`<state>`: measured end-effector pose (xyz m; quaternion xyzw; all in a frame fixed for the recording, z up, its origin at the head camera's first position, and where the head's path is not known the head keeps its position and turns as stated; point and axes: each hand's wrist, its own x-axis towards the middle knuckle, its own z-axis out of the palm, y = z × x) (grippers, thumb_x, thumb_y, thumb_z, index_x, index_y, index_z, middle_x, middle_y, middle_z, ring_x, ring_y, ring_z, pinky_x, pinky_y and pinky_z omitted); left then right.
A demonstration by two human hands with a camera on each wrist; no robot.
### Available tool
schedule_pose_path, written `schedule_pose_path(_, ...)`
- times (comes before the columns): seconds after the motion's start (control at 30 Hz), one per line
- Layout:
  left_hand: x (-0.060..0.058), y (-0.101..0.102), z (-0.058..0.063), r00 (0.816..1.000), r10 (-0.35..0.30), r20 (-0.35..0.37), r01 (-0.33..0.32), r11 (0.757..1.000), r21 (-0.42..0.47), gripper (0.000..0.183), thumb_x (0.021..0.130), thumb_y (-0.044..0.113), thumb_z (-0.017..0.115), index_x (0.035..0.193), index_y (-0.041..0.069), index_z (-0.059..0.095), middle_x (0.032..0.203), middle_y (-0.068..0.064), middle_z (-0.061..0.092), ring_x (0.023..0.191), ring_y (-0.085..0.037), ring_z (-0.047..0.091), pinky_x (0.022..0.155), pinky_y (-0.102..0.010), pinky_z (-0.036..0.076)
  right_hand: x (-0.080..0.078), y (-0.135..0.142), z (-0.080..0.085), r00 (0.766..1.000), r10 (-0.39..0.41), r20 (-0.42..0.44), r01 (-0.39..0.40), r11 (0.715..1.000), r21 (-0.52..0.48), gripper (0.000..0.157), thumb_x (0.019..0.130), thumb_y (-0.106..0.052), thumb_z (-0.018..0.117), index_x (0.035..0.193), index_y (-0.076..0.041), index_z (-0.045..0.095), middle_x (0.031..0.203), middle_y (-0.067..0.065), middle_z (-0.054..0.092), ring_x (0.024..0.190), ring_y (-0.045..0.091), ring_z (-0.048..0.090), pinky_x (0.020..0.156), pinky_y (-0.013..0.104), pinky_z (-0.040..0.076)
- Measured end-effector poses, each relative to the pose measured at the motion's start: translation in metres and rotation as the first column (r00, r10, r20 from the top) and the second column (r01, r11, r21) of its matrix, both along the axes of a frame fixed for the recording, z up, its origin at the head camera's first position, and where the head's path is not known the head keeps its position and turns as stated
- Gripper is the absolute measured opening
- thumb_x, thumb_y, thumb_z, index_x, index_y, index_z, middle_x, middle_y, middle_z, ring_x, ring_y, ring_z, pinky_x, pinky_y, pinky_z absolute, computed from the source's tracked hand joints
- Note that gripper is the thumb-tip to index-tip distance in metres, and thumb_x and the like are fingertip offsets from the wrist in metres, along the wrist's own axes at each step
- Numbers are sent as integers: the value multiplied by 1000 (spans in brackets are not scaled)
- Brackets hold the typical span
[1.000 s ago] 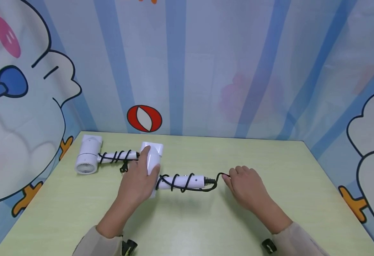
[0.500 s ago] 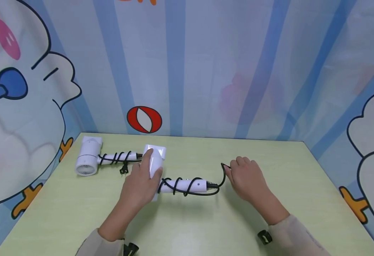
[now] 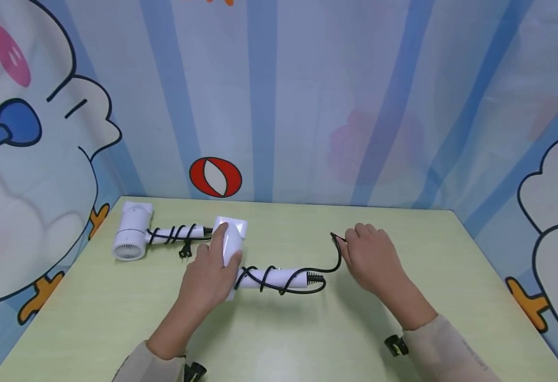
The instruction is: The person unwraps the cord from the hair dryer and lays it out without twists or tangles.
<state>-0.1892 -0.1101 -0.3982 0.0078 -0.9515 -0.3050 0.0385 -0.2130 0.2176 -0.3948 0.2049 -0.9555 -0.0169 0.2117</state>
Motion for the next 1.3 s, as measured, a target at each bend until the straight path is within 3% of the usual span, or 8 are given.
schedule_pose_path(0.57,-1,0,-6,1000,8,10,-8,1000,5,69,102,42,53,160,22,24,115,-25,56,75,-32,61,55,-40,51,6,-9,22,998,35,-48,-36,999,-21,42,107,-36,48,74,-11,45,69,3,40,62,22,38,58,35,33)
schedule_pose_path(1.03,-2,0,-7,1000,20,22,-20,1000,10,69,102,43,53,160,23,23,117,-24,56,78,-33,62,56,-40,52,21,-22,31,999,46,-24,-46,999,2,39,102,-34,59,73,-11,46,67,0,37,61,19,34,57,32,30)
schedule_pose_path(1.3,-2,1,-8,1000,20,21,-20,1000,16,69,102,42,54,160,23,23,117,-24,55,79,-33,62,56,-40,53,28,-27,35,995,92,-49,-92,996,6,44,106,-41,49,74,-12,43,69,0,36,61,19,32,58,32,28)
